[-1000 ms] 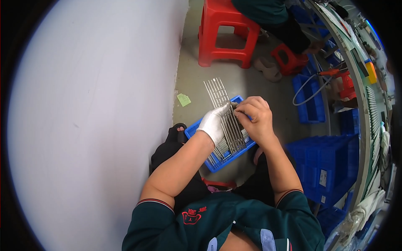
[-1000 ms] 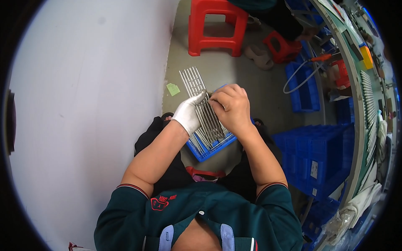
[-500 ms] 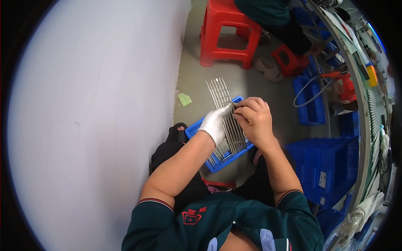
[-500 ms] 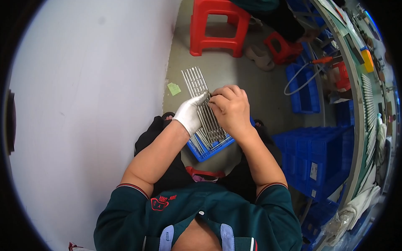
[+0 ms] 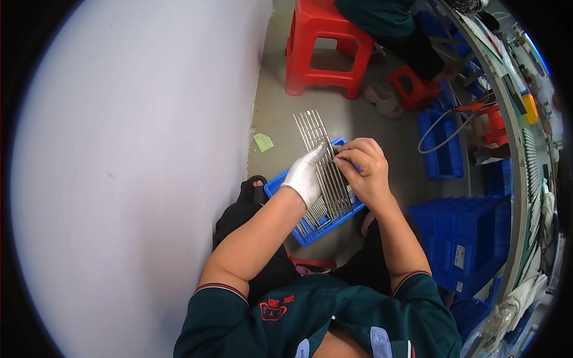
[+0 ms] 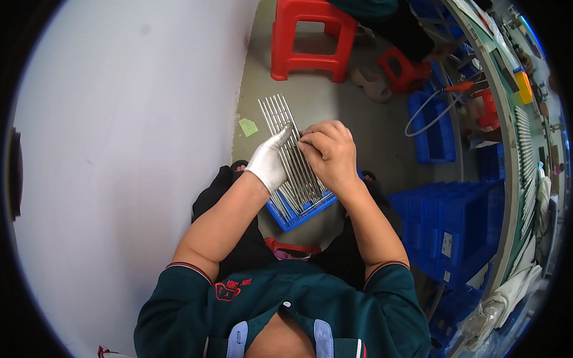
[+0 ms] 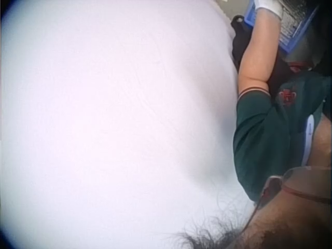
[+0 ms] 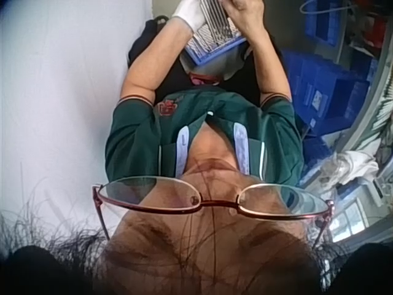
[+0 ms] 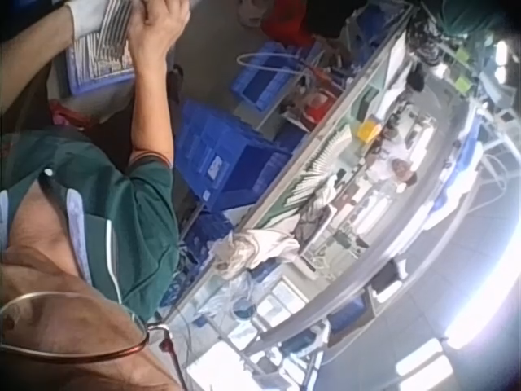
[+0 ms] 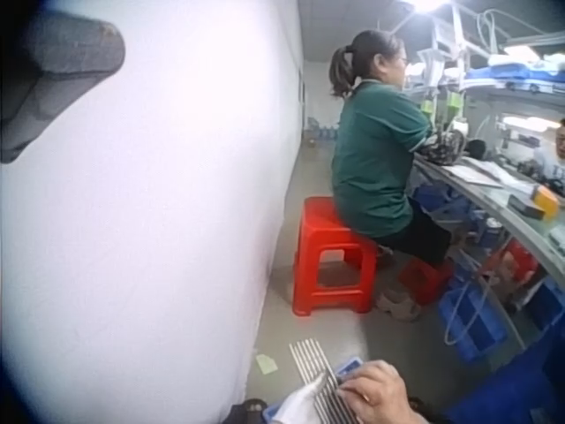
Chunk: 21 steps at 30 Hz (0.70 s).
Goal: Sorting thin metal rods into a blue plastic bin in a hardware manufacturing facility.
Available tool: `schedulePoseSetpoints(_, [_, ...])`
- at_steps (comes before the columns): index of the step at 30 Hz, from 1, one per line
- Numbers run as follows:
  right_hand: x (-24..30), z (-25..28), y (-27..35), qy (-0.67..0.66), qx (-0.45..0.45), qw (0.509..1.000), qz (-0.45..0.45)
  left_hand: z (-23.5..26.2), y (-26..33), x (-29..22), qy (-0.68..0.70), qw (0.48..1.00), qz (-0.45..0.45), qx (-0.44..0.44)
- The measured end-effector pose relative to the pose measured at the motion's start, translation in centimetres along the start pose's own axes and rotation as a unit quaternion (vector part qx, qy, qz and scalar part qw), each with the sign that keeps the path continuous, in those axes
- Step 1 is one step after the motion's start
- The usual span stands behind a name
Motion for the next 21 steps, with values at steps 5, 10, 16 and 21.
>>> schedulePoseSetpoints(5, [0.3,0.0,0.0,0.019,0.000,1.000,0.014,0.0,0.0,0.0,0.010,1.000,-0.005,-0.012])
schedulePoseSetpoints(10, [1.5,0.0,-0.1,0.058,-0.009,0.996,0.067,1.6,-0.9,0.0,0.026,1.000,-0.008,0.005])
schedulePoseSetpoints(16, [1.4,-0.1,-0.1,0.075,-0.014,0.995,0.064,1.5,-0.8,0.0,0.026,1.000,-0.003,0.015])
schedulePoseSetpoints(21, [1.8,-0.6,-0.1,0.100,-0.011,0.991,0.089,1.7,-0.8,0.1,0.000,1.000,-0.017,-0.012])
Point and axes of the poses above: each hand's wrist, its own y-axis away from the middle knuckle, its own z-axis out of the back of the hand, x = y × z, the point moved 4 cm from there along -y, towards the middle knuckle, and after that the axes turned 5 degrees about -z, right-handed, at the moved point
